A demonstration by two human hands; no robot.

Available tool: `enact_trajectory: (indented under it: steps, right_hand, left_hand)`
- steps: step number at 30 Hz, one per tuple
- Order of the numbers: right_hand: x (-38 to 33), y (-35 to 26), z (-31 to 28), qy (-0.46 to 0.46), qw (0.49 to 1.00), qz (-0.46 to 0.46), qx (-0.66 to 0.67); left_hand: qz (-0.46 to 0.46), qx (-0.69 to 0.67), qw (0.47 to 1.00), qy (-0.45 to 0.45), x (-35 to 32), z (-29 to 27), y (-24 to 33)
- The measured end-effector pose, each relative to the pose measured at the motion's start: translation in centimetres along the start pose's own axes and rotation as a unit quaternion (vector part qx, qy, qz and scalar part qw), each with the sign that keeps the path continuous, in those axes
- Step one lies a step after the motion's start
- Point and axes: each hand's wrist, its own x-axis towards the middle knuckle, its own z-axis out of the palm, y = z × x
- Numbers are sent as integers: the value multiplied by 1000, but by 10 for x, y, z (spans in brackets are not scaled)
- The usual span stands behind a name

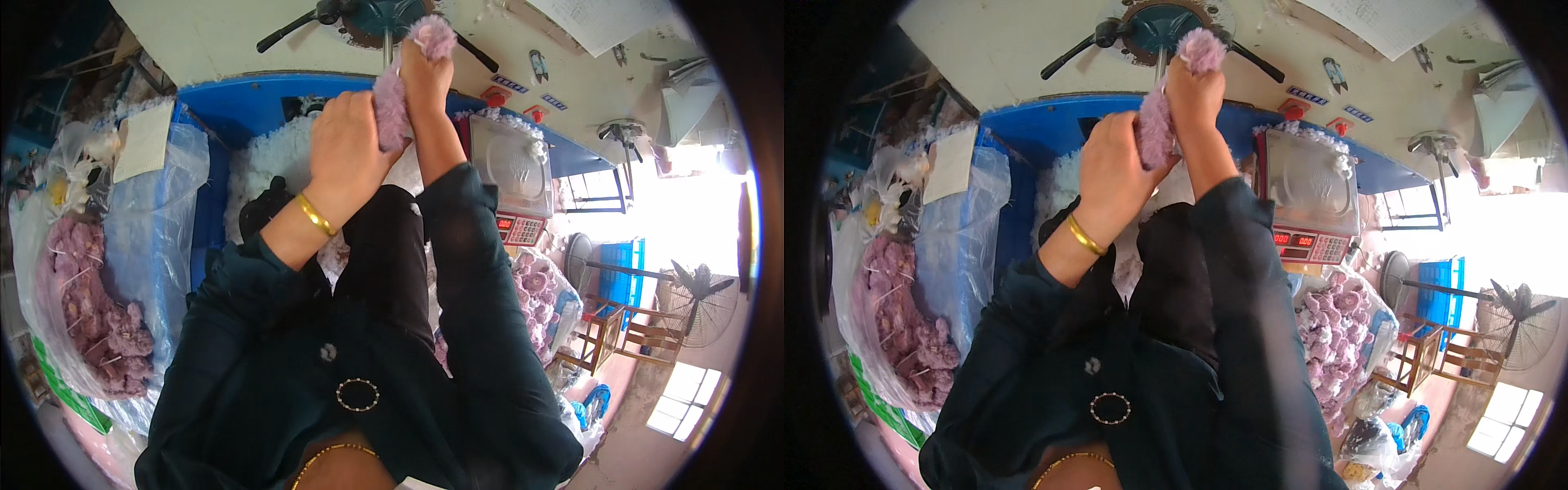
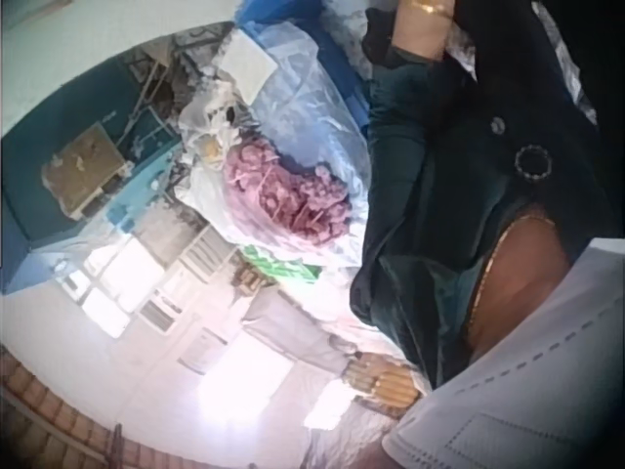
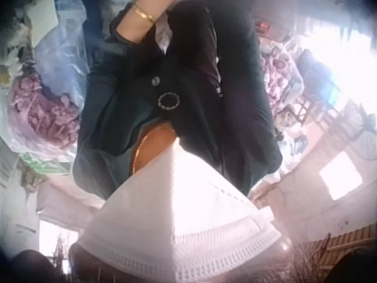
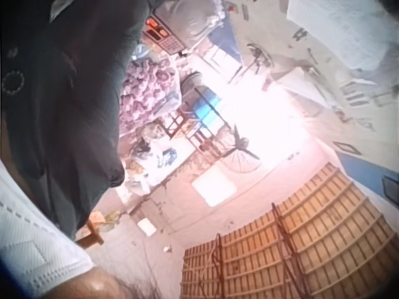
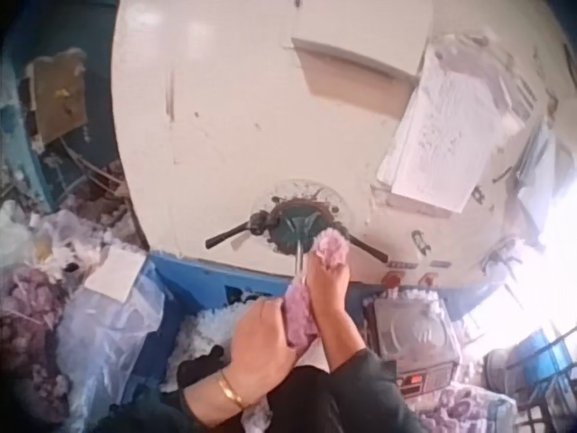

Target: The person stuffs pink fluffy material into a small bunny-shaped toy using a metal rod, then ties the opening with a white string. The person repeats this process with multiple toys, placing each finished one on a digital scale.

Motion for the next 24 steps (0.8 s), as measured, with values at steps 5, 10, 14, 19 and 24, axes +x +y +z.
enact_trajectory:
  steps: [5, 10, 14, 19, 24]
  right_hand:
    - [-55, -10, -24, -16, 993, -102, 54]
    - [-84, -32, -54, -162, 979, -44, 116]
    - [-76, 5, -95, -328, 885, 131, 305]
    - [-106, 15, -96, -514, 685, 245, 454]
    - [-111, 10, -94, -521, 738, 229, 362]
  left_hand:
    - [12, -81, 996, 25, -30, -7, -13]
    - [71, -161, 984, -7, -34, -13, -27]
    - [-220, -531, 813, -89, -34, -15, -29]
    - [-234, -585, 773, -72, -41, -2, -30]
    - [-220, -570, 787, -84, -65, 15, -42]
